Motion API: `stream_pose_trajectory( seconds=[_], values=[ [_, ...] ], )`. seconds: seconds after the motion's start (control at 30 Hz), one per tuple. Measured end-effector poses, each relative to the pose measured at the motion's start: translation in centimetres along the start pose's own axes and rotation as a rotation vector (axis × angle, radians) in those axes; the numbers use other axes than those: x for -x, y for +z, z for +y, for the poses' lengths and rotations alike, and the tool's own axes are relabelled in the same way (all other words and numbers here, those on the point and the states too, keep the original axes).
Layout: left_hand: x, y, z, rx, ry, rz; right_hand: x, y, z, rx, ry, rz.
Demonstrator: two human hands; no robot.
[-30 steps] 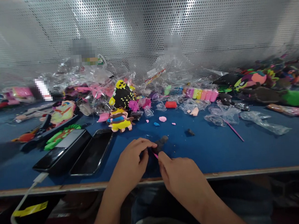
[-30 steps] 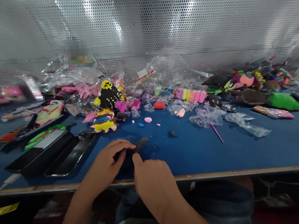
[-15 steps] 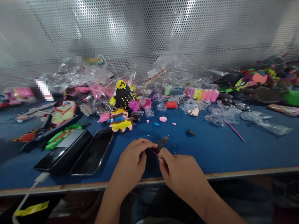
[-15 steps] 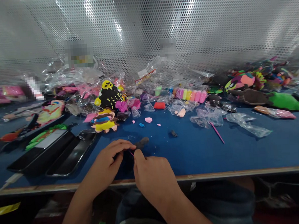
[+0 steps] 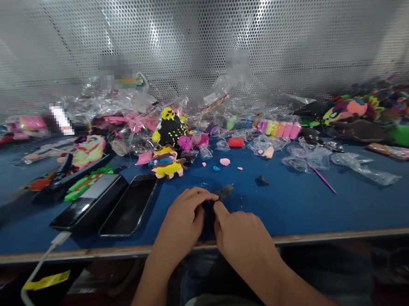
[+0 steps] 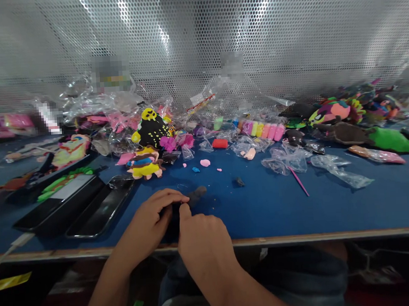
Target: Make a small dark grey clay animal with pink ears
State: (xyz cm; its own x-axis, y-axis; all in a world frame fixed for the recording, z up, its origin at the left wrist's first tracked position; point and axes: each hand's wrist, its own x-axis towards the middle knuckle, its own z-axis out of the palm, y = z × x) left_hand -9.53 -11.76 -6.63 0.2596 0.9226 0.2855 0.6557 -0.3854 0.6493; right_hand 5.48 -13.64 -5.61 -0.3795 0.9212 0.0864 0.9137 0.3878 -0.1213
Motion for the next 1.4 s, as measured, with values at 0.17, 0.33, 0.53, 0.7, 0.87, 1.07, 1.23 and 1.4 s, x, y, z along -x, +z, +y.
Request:
stream_pose_trajectory(
  seconds=[0.17, 0.33, 0.53, 0.7, 0.87, 1.07, 1.23, 1.4],
  values=[
    [0.0, 0.1, -0.2, -0.009, -0.007, 0.006, 1.9, -0.3, 1.9, -0.099, 0.023, -0.014],
    [0.0, 0.1, -0.2, 0.001, -0.026, 0.032, 4.0, -0.2, 5.5, -0.215, -0.003, 0.177],
    [-1.1, 0.9, 1.6, -0.227, -0.116, 0.021, 2.2, 0.2, 9.1, -0.065, 0.231, 0.434],
    [-2.1, 1.2, 2.1, -0.099, -0.182, 0.121, 0.1, 1.3, 10.1, -0.016, 0.161, 0.504],
    [-2.3, 0.6, 2.0, 0.694, -0.281, 0.241, 0.8, -0.2, 7.9, -0.409, 0.006, 0.637],
    [-1.9, 0.7, 3.9, 1.463, -0.392, 0.139, 0.6, -1.1, 4.6, -0.810, -0.171, 0.609],
    [-1.3, 1.7, 4.4, 1.552, -0.380, 0.090, -0.7, -0.3, 3.4, -0.909, -0.159, 0.632],
    [-0.8, 2.2, 4.3, 1.507, -0.368, 0.118, -1.0, -0.2, 3.3, -0.898, -0.134, 0.687]
  ],
)
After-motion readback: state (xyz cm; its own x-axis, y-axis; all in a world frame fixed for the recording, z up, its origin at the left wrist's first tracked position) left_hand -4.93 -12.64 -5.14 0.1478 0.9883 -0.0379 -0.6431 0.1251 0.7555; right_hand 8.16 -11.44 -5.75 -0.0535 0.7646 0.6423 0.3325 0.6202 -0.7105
